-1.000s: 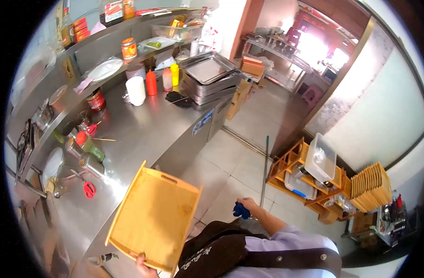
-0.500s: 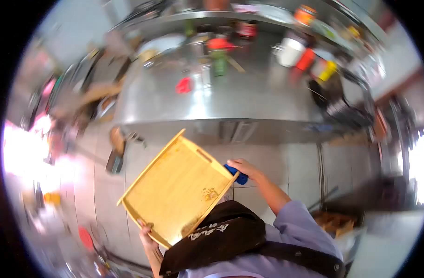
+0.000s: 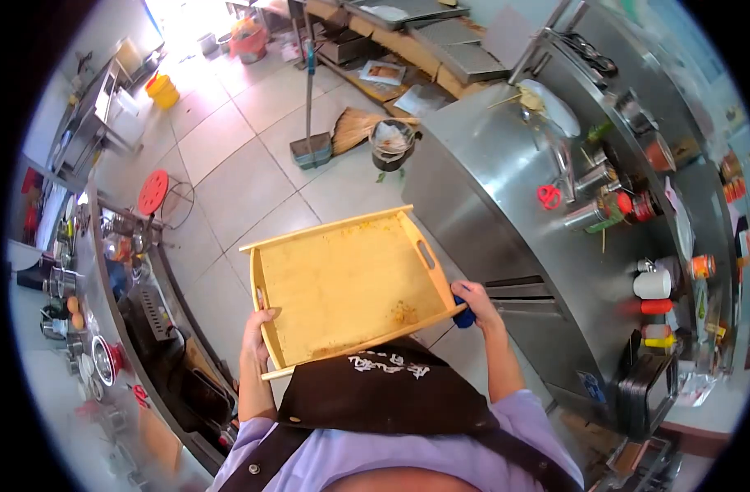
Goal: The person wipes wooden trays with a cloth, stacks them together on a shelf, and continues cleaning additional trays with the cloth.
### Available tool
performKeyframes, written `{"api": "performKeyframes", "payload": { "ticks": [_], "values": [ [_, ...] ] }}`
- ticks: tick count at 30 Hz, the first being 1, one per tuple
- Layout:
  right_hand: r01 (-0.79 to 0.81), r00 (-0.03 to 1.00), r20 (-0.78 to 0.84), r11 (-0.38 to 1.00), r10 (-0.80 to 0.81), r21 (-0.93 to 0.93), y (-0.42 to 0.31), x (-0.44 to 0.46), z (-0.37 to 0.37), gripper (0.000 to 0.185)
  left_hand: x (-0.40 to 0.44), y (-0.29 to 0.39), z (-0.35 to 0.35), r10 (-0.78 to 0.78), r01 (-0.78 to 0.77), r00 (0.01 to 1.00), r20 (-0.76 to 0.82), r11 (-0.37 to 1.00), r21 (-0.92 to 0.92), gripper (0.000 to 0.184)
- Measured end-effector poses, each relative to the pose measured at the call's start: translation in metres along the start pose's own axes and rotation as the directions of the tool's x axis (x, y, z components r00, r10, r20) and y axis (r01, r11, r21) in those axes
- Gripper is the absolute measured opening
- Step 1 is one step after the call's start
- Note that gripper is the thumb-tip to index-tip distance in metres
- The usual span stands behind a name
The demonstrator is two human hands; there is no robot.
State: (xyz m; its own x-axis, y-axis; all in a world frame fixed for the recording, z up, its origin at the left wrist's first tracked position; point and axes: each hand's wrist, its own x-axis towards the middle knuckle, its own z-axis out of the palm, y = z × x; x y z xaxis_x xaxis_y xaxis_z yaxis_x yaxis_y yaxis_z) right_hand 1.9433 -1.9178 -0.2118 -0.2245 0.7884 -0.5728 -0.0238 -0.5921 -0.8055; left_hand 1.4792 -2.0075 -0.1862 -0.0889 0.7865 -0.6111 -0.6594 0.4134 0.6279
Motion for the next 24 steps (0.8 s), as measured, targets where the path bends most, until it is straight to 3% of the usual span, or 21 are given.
{"api": "performKeyframes", "payload": {
  "ticks": [2,3,4,7,11,14,16,18,24],
  "values": [
    [0.055,0.998,-0.016,0.993,-0.057,-0.100,-0.015,0.040,0.037,0.023,0.013,0.033,-0.020,-0.004,0.005,1.000,0.025,1.000,-0.024,0.050],
    [0.101,0.995,0.004,0.984,-0.101,-0.148,-0.010,0.063,0.047,0.023,0.020,0.045,-0.039,0.005,0.000,0.993,0.115,0.999,-0.045,0.053],
    [0.138,0.990,0.029,0.973,-0.135,-0.184,-0.007,0.074,0.054,0.023,0.020,0.048,-0.042,0.020,-0.014,0.996,0.083,0.997,-0.070,0.053],
    [-0.006,0.995,0.102,1.000,0.008,-0.016,-0.018,0.095,0.073,0.027,0.022,0.065,-0.060,0.031,-0.034,0.999,-0.041,0.998,-0.060,0.053],
    [-0.028,0.999,0.043,0.999,0.029,-0.017,-0.046,0.132,0.095,0.030,0.045,0.092,-0.041,0.090,-0.104,0.987,-0.133,0.989,-0.102,0.051],
    [-0.024,0.999,0.029,0.998,0.026,-0.066,-0.060,0.185,0.085,0.029,0.086,0.101,-0.053,0.108,-0.116,0.992,-0.068,0.986,-0.117,0.048],
    [-0.010,1.000,0.007,1.000,0.010,-0.019,-0.078,0.220,0.081,0.028,0.106,0.115,-0.022,0.130,-0.140,0.983,-0.132,0.988,-0.072,0.049],
    [-0.014,1.000,0.003,0.999,0.014,0.045,-0.105,0.251,0.085,0.029,0.131,0.129,-0.005,0.187,-0.193,0.977,-0.098,0.980,-0.055,0.051],
    [-0.013,0.991,0.132,0.996,0.001,0.092,-0.177,0.356,0.090,0.028,0.176,0.176,0.047,0.279,-0.291,0.953,-0.114,0.952,-0.100,0.056]
  ]
}}
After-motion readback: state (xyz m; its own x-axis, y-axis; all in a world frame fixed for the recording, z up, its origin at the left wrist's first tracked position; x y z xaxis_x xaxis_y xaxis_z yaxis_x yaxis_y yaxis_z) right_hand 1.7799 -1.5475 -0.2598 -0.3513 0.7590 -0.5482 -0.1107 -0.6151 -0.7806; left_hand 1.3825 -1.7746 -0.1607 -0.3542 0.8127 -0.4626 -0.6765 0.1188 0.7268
